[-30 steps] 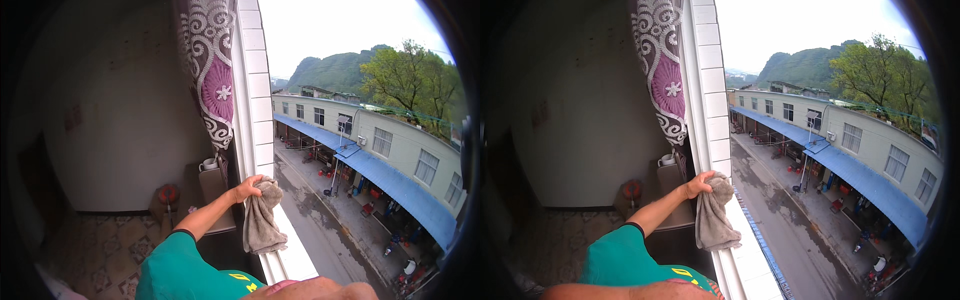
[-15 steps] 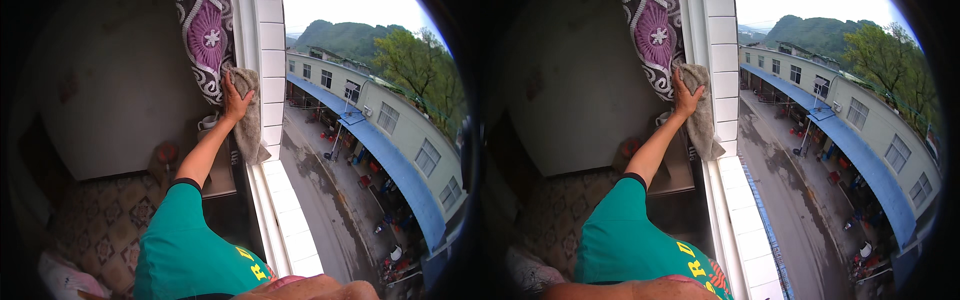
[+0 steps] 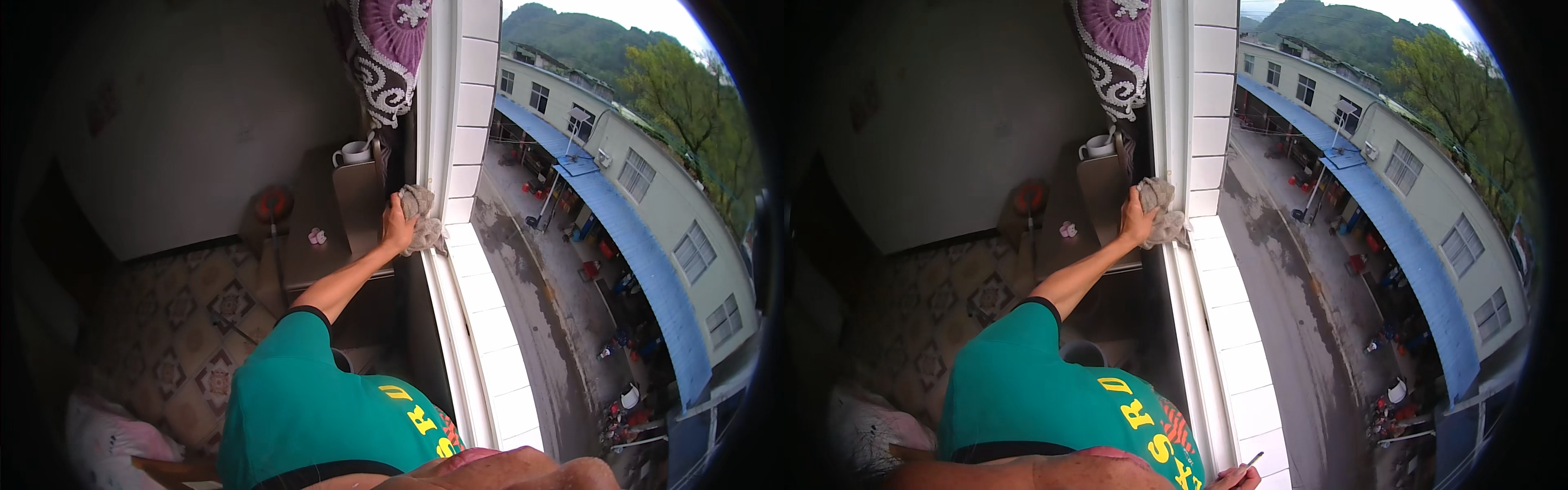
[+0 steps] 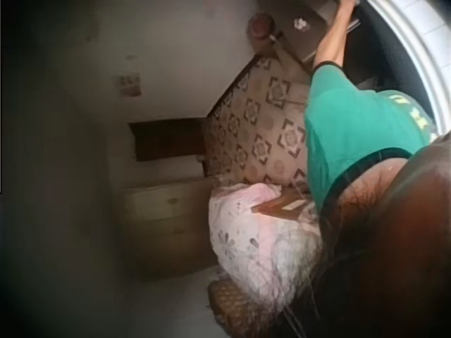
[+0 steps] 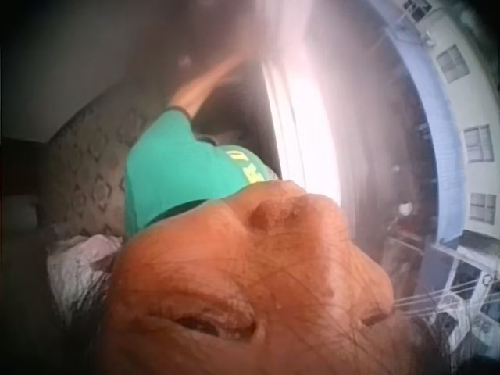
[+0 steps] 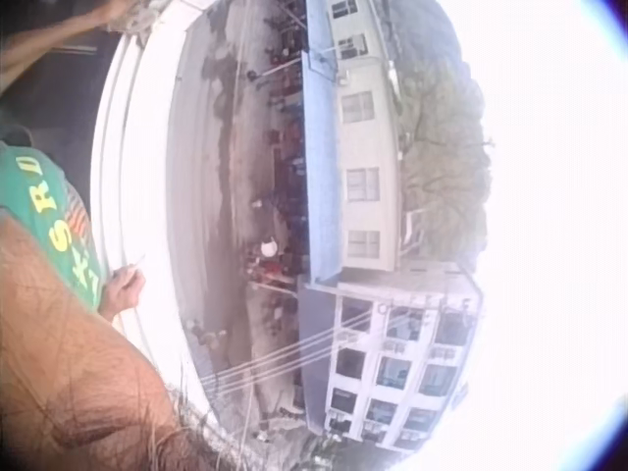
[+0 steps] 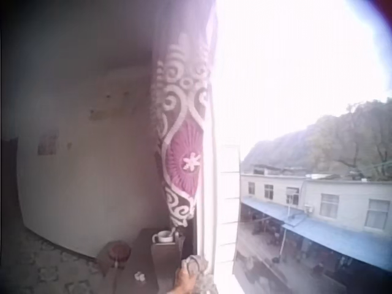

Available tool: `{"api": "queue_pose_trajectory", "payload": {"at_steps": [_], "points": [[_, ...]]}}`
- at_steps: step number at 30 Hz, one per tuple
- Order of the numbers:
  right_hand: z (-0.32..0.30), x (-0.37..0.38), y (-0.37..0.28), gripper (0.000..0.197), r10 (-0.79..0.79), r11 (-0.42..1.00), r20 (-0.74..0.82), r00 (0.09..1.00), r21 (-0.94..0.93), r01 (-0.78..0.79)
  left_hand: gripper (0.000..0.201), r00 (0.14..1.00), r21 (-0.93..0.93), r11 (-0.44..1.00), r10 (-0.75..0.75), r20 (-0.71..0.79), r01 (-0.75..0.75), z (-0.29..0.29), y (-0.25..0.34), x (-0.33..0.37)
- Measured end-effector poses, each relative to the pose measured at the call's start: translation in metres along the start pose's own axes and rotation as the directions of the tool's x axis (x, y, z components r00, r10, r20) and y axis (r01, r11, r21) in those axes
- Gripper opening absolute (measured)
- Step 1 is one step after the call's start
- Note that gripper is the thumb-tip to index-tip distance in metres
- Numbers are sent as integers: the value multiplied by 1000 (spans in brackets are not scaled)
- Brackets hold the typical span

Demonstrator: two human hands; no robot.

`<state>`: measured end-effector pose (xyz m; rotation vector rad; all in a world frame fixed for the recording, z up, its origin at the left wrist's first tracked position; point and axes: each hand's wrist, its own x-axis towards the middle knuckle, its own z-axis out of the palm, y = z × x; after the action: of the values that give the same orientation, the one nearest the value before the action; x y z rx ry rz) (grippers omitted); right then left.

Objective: The person wipes the white window frame and sill with a gray cloth, moving along the edges and corners. They then place the cloth on a nearby table and pick up a mop, dipping it into a bucket of water.

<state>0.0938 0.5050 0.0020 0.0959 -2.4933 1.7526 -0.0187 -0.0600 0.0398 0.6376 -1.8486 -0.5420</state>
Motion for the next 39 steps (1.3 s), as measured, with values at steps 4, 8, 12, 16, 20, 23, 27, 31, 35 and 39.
{"api": "queue_pose_trajectory", "payload": {"at_steps": [4, 8, 12, 16, 20, 23, 27, 31, 35, 39], "points": [[1, -1, -15, 22, 89, 994, 8, 996, -64, -88, 62, 963, -276, 933, 176, -202, -229, -36, 101, 42], [-1, -1, -31, 26, 30, 981, 10, 999, -191, -28, 70, 740, -194, 758, 490, -461, -623, -54, 180, 142], [5, -5, -39, 27, 21, 965, -70, 997, -258, -39, 49, 123, 396, 480, 743, -658, -783, -67, 320, 272], [6, -6, -37, 27, 8, 953, -57, 998, -301, -25, 61, 57, 419, 349, 820, -569, -838, -72, 379, 362], [7, -10, -45, 28, -8, 923, -103, 995, -384, -32, 53, 353, 647, 522, 853, -385, -555, -12, 343, 391], [1, -19, -34, 27, -56, 907, -105, 993, -421, 7, 48, 471, 683, 560, 813, -342, -469, 28, 297, 361], [-12, -27, -4, 23, -156, 862, -78, 985, -497, 98, 50, 595, 671, 601, 751, -287, -435, 57, 226, 280], [-23, -34, 4, 23, -112, 874, 15, 994, -474, 106, 56, 757, 673, 652, 620, -206, -350, 88, 161, 194], [-9, -32, -20, 18, 69, 993, -145, 987, -85, -82, 80, 841, 632, 610, 526, 128, -478, 107, 109, 98], [-14, -24, -33, 20, 50, 997, -74, 996, -48, -54, 65, 822, 623, 547, 270, 501, -559, 105, 63, 23]]}}
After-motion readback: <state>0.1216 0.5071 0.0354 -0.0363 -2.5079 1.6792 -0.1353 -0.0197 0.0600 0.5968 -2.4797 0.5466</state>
